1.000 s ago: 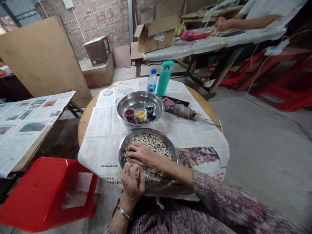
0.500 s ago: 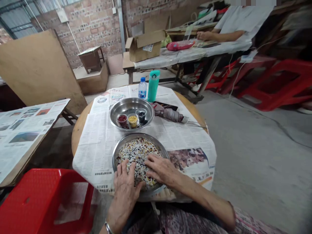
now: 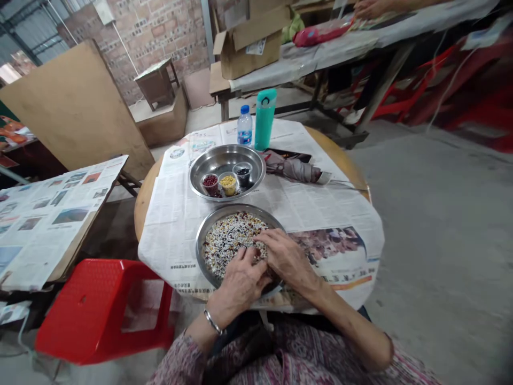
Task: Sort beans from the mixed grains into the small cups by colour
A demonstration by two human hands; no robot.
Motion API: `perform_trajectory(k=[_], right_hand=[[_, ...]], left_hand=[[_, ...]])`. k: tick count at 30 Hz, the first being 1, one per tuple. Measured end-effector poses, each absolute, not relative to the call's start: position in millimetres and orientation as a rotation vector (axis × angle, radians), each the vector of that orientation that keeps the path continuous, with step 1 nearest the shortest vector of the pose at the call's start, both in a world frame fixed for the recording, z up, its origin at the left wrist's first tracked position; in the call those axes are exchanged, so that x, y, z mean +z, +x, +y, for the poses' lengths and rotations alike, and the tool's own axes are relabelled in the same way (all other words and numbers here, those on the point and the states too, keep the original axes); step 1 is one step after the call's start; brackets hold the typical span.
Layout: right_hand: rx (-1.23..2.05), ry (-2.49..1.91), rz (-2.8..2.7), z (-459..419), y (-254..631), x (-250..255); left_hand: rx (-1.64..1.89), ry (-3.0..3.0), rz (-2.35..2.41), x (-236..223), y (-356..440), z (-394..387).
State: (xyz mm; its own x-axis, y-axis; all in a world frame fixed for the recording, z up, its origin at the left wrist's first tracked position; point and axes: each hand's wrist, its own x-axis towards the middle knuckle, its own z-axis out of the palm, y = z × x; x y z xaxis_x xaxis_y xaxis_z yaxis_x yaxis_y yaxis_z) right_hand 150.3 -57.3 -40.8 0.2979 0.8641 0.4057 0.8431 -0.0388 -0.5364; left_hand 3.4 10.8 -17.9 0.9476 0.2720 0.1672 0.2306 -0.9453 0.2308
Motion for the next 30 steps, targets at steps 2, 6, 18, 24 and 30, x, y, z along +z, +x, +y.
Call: perform_trajectory(k=[2, 6, 18, 24, 30], right_hand=[[0.002, -1.865, -1.481, -61.6, 152.1, -47.0], [-0.050, -1.767, -1.413, -64.8, 148.9, -55.5], [-0.070, -1.779, -1.399, -65.2, 145.3, -52.1], [0.029, -1.692, -1.332, -43.8, 170.0, -19.8], [-0.094, -1.958, -1.245, 37.8, 239.3, 40.4]], left_hand=[[0.259, 2.975, 0.311, -17.6, 9.2, 19.2], [0.246, 2.977, 0.482, -18.2, 0.7, 44.6], [0.491, 2.906, 0.643, -17.9, -3.6, 61.2], [0.393, 3.018, 0.585, -27.9, 22.2, 65.8], [0.438, 2.972, 0.551, -16.4, 14.8, 54.4]])
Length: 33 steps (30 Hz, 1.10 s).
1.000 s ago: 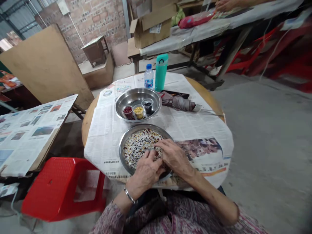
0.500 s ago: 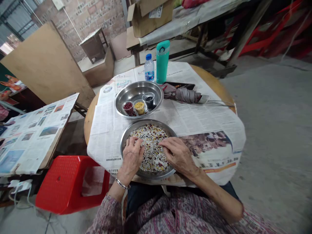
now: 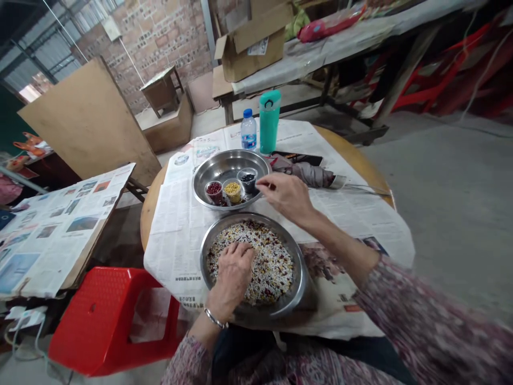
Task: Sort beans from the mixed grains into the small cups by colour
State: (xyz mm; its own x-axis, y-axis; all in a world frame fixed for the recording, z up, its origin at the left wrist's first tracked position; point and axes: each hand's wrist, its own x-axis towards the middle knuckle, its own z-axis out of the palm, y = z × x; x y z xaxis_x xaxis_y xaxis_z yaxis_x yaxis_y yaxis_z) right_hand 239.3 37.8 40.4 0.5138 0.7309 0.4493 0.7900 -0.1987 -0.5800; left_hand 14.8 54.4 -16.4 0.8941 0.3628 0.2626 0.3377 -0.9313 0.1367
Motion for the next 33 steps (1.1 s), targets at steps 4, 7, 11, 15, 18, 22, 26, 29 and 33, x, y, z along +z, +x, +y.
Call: perform_trajectory(k=[4, 7, 11, 15, 18, 22, 26, 29, 33], right_hand=[[-0.012, -2.223, -1.325, 94.5, 265.6, 58.5], [0.023, -2.360, -1.419, 122.2, 272.5, 58.2], [0.114, -2.480, -1.539, 142.3, 279.9, 49.7], [0.180, -2.456, -1.621, 151.5, 288.6, 39.3], [0.159, -2.398, -1.645, 153.5, 292.4, 32.5], [0.123, -2.358, -1.587, 152.1, 293.0, 26.5], [0.135, -2.363, -1.530, 150.5, 291.6, 24.3], [0.087, -2.323, -1.536, 149.6, 290.7, 26.7], [0.058, -2.256, -1.503, 135.5, 283.3, 36.1]], left_hand=[[0.508, 2.876, 0.689, -15.2, -8.0, 38.9], [0.567, 2.767, 0.754, -21.2, -23.5, 27.8], [0.625, 2.685, 0.744, -30.0, -32.9, 18.6], [0.654, 2.655, 0.729, -33.3, -32.7, 17.3], [0.640, 2.639, 0.736, -33.0, -31.9, 17.5], [0.616, 2.620, 0.744, -32.6, -32.6, 16.5], [0.618, 2.611, 0.743, -33.8, -33.3, 15.9], [0.626, 2.608, 0.743, -33.8, -33.3, 16.0], [0.666, 2.565, 0.736, -30.8, -32.8, 16.2]])
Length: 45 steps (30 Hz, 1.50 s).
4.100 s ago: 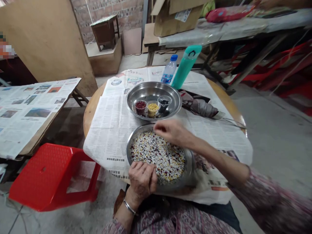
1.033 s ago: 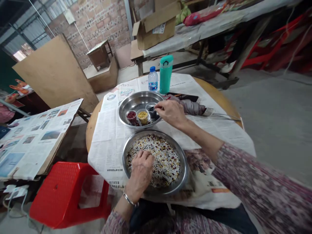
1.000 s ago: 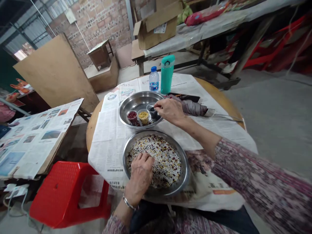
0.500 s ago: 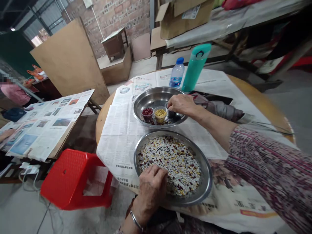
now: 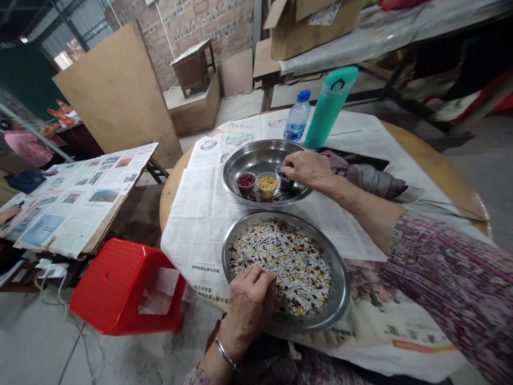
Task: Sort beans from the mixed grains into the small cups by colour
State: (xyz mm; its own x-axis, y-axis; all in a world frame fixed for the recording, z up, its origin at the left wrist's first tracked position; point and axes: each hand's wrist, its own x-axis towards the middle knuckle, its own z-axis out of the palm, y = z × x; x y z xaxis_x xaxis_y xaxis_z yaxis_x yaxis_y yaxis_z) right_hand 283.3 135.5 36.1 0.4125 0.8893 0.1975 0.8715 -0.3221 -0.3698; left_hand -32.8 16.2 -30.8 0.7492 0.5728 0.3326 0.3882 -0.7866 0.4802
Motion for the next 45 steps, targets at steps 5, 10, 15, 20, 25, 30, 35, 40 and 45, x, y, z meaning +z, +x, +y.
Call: perform_trajectory(k=[5, 10, 15, 20, 25, 30, 35, 40, 45], right_hand=[[0.159, -1.944, -1.688, 67.5, 236.7, 30.4], [0.291, -1.516, -2.166, -20.2, 158.0, -9.1], [0.213, -1.495, -2.354, -38.5, 136.1, -37.1], [-0.012, -1.832, -2.090, -6.6, 173.5, -35.9], [-0.007, -2.015, -1.936, 2.5, 166.8, -31.4], [0.352, -1.621, -2.159, -20.0, 133.2, -40.1], [0.327, -1.341, -2.324, -16.3, 123.3, -43.2], [0.128, -1.340, -2.365, 26.4, 128.0, -27.4], [0.163, -1.296, -2.434, 50.0, 137.5, -22.2]], left_hand=[[0.828, 2.418, 0.780, -27.6, -33.3, 14.9], [1.018, 2.365, 0.794, -29.1, -34.5, 13.3], [1.044, 2.371, 0.780, -30.9, -33.6, 14.4], [1.030, 2.397, 0.780, -31.2, -32.9, 15.3], [1.054, 2.401, 0.782, -32.1, -33.0, 15.5], [1.044, 2.396, 0.773, -34.8, -33.8, 15.6], [1.105, 2.360, 0.804, -37.1, -34.5, 15.6], [1.209, 2.370, 0.858, -35.0, -34.6, 16.0], [1.208, 2.398, 0.860, -34.7, -34.7, 16.2]])
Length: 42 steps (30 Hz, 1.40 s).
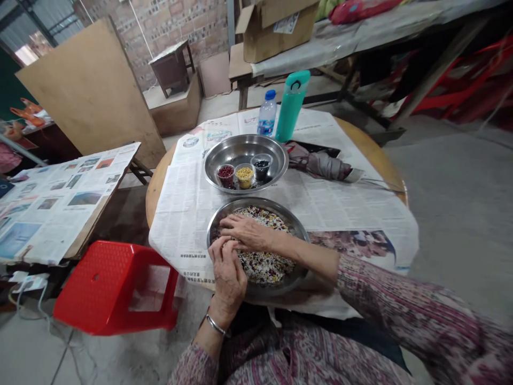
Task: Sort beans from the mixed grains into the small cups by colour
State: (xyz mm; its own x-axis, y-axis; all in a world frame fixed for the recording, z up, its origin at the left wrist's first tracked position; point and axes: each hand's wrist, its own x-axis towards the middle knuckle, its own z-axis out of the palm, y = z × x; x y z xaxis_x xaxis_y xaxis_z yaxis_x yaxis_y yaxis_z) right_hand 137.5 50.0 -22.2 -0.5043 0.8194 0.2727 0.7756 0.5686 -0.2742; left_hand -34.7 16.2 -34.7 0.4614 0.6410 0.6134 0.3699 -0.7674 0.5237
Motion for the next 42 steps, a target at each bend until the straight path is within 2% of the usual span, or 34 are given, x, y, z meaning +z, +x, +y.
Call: perform_trajectory(k=[6, 11, 15, 21, 26, 33, 37, 42], right_hand=[[0.329, -1.451, -2.412, 0.6, 169.5, -20.1], [0.431, -1.415, -2.484, -49.3, 169.5, -22.0], [0.282, -1.481, -2.481, -39.4, 160.8, -26.0], [-0.007, -1.993, -2.091, -0.9, 175.0, -21.8], [-0.055, -2.201, -1.995, -22.1, 168.1, -24.8], [0.329, -1.831, -1.941, -52.2, 137.1, -43.3], [0.442, -1.576, -1.690, -32.0, 122.1, -46.2], [0.240, -1.586, -1.468, -29.8, 134.5, -46.3]], left_hand=[[1.175, 2.395, 0.832, -34.5, -35.6, 15.2], [1.179, 2.405, 0.813, -34.8, -35.1, 16.2], [1.189, 2.418, 0.808, -34.9, -34.8, 17.1], [1.127, 2.442, 0.834, -34.1, -34.3, 15.3], [0.946, 2.512, 0.882, -19.6, -33.8, 16.1], [0.259, 2.859, 0.943, -17.2, -53.2, 23.5], [0.268, 2.832, 0.776, -25.1, -51.2, 21.1], [0.200, 2.761, 0.600, -18.3, -21.0, 19.1]])
